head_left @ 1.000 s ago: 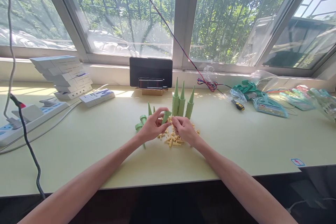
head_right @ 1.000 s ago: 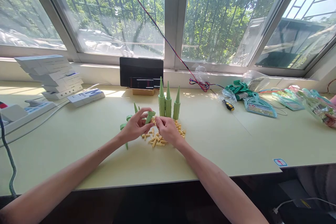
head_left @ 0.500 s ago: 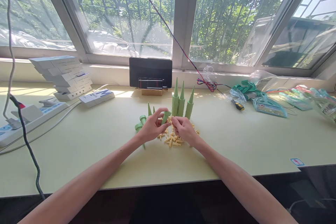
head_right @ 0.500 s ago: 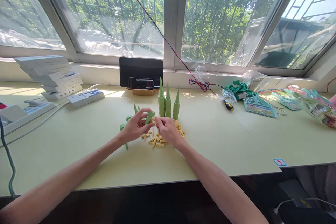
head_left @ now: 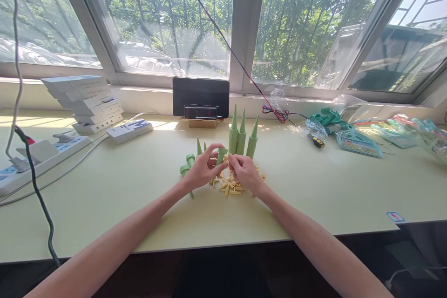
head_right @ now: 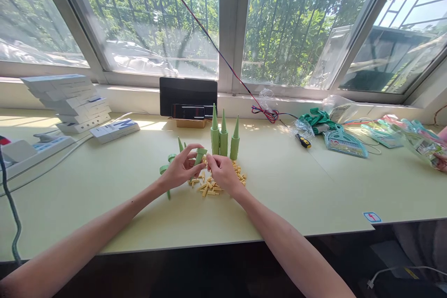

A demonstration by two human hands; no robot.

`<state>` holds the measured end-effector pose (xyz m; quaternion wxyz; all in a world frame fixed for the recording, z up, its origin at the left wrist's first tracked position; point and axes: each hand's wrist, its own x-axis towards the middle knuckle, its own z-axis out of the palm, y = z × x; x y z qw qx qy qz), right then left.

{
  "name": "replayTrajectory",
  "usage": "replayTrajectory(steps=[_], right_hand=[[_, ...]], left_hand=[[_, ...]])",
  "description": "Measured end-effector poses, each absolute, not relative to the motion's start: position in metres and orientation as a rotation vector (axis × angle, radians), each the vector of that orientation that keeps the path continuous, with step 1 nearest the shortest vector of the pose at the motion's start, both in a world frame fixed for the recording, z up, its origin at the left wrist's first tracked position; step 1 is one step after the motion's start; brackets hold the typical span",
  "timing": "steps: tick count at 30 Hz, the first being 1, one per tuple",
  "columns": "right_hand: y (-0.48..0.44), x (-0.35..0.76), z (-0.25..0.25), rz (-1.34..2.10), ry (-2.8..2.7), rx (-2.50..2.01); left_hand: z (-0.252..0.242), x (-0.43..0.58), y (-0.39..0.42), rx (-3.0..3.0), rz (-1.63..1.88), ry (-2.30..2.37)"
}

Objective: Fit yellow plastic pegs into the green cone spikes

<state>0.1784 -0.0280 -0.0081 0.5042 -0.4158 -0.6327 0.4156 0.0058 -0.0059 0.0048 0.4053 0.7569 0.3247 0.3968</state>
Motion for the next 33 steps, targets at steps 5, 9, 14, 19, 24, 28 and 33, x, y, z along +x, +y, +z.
replayTrajectory(steps=[5, 9, 14, 19, 24, 28, 33], right_hand=[[-0.028, 0.179, -0.008, 0.816, -1.565, -1.083], [-0.032, 0.178, -0.005, 0.680, -1.586, -1.061], [-0.037, 0.177, -0.004, 0.716, -1.620, -1.017], [-0.038, 0.177, -0.004, 0.737, -1.700, -0.932], [-0.038, 0.177, -0.004, 0.687, -1.670, -0.891], [-0.039, 0.177, -0.004, 0.600, -1.595, -0.930], [-0.038, 0.178, -0.004, 0.571, -1.458, -0.990]], left_hand=[[0.004, 0.006, -0.003, 1.803, 1.026, 0.790], [0.006, 0.005, -0.001, 1.729, 1.117, 0.821], [0.012, 0.006, -0.003, 1.603, 1.198, 0.829], [0.016, 0.008, -0.006, 1.588, 1.191, 0.832], [0.017, 0.010, -0.009, 1.599, 1.186, 0.873], [0.014, 0.009, -0.009, 1.712, 1.136, 0.939], [0.006, 0.007, -0.007, 2.074, 1.151, 1.101]])
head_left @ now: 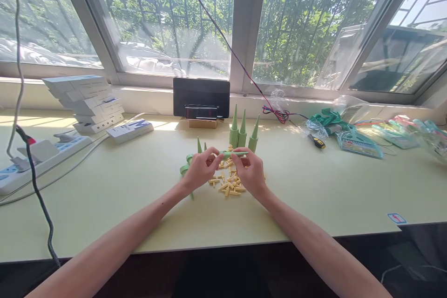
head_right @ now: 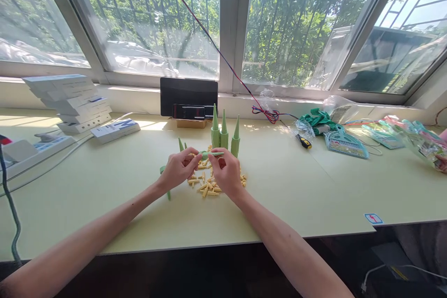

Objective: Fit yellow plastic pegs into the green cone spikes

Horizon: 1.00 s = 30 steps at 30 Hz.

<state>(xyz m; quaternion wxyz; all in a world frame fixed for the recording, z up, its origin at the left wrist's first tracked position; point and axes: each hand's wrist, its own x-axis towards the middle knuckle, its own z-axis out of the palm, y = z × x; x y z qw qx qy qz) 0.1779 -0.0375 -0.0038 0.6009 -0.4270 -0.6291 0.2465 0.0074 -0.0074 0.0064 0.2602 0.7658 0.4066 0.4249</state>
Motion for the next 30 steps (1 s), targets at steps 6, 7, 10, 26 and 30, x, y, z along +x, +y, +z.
replayTrajectory(steps=[6, 7, 10, 26, 30], right_hand=[[-0.0364, 0.1784, -0.0034, 0.556, -1.402, -1.039], [-0.0365, 0.1784, -0.0033, 0.559, -1.404, -1.043], [-0.0366, 0.1782, -0.0031, 0.562, -1.413, -1.046], [-0.0360, 0.1769, -0.0053, 0.649, -1.563, -0.967], [-0.0368, 0.1767, -0.0043, 0.642, -1.497, -0.984]], left_hand=[[0.0033, 0.0053, -0.0046, 2.264, 1.140, 1.105], [0.0032, 0.0049, -0.0043, 2.278, 1.141, 1.104], [0.0031, 0.0040, -0.0036, 2.295, 1.165, 1.110], [0.0013, 0.0048, -0.0033, 2.551, 1.126, 0.964], [0.0078, 0.0023, -0.0031, 2.517, 1.334, 0.968]])
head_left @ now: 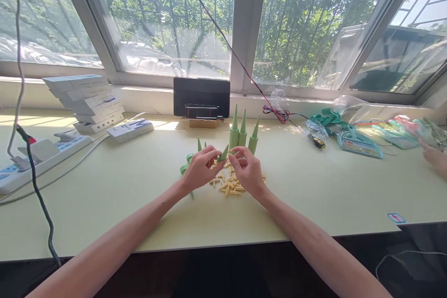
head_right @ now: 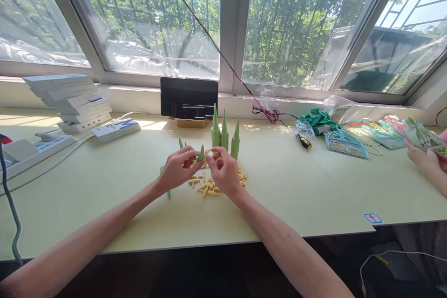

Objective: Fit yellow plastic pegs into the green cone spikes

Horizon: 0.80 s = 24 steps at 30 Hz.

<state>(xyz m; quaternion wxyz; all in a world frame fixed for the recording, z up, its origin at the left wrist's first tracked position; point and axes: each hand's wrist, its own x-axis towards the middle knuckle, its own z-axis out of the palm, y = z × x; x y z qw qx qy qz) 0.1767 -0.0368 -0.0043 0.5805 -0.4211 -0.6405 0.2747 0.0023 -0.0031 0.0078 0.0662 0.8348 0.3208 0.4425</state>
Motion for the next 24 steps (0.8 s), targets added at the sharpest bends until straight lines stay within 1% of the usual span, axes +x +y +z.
replayTrajectory(steps=[6, 10, 13, 21, 24], right_hand=[[-0.036, 0.176, -0.005, 0.607, -1.509, -1.007], [-0.036, 0.176, -0.005, 0.623, -1.514, -0.977], [-0.036, 0.176, -0.006, 0.631, -1.520, -0.976], [-0.035, 0.176, -0.006, 0.635, -1.535, -0.990], [-0.035, 0.177, -0.005, 0.634, -1.544, -0.996]], left_hand=[[0.022, -0.010, 0.007, 2.210, 1.908, 1.266], [0.024, -0.020, 0.020, 2.042, 2.080, 1.439], [0.021, -0.027, 0.031, 2.034, 2.047, 1.487], [0.015, -0.035, 0.043, 2.181, 1.657, 1.551], [0.015, -0.034, 0.042, 2.193, 1.583, 1.588]])
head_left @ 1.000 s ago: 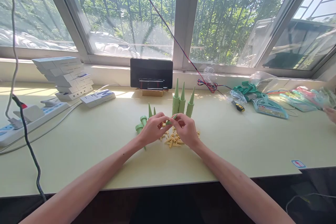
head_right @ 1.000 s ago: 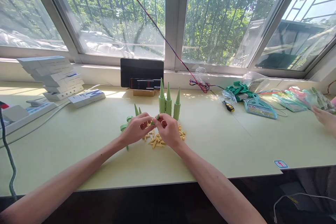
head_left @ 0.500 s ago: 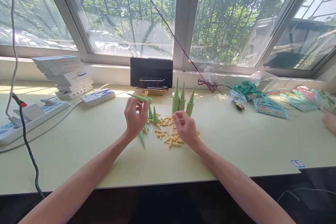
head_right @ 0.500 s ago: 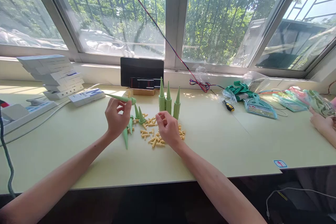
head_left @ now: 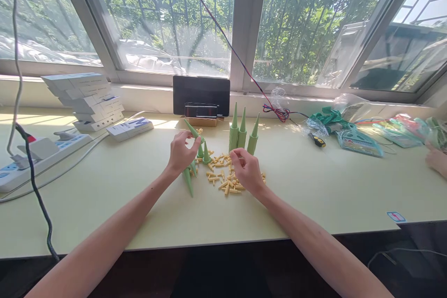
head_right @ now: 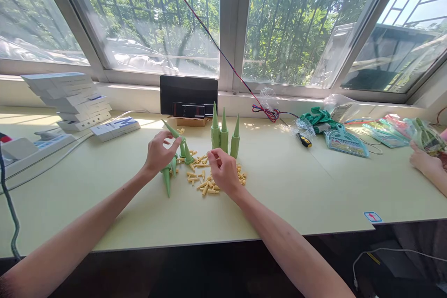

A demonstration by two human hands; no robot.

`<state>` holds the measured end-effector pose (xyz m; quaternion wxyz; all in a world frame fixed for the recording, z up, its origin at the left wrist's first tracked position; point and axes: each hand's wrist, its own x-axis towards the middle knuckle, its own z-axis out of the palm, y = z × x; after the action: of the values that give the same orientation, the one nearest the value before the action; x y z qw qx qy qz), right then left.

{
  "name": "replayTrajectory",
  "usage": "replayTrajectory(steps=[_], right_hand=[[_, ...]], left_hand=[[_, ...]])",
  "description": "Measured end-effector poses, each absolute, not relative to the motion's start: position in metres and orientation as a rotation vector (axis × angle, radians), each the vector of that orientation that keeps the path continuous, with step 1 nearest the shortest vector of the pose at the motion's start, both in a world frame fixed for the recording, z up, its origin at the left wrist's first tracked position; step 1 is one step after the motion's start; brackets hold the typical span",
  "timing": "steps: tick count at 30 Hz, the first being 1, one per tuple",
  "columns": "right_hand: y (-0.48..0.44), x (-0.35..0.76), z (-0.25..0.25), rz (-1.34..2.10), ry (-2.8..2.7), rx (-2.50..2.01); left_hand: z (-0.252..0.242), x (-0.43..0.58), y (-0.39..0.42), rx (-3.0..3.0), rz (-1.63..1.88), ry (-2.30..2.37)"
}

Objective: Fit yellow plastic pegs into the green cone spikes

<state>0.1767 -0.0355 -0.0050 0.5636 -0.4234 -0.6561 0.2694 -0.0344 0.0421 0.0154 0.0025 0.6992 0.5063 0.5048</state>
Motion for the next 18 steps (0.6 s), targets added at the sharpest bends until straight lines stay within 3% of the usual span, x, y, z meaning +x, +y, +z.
replayTrajectory(steps=[18], right_hand=[[-0.0360, 0.1778, -0.0039, 0.657, -1.580, -1.012]], left_hand=[[0.0152, -0.0309, 0.0375, 2.090, 1.661, 1.345]])
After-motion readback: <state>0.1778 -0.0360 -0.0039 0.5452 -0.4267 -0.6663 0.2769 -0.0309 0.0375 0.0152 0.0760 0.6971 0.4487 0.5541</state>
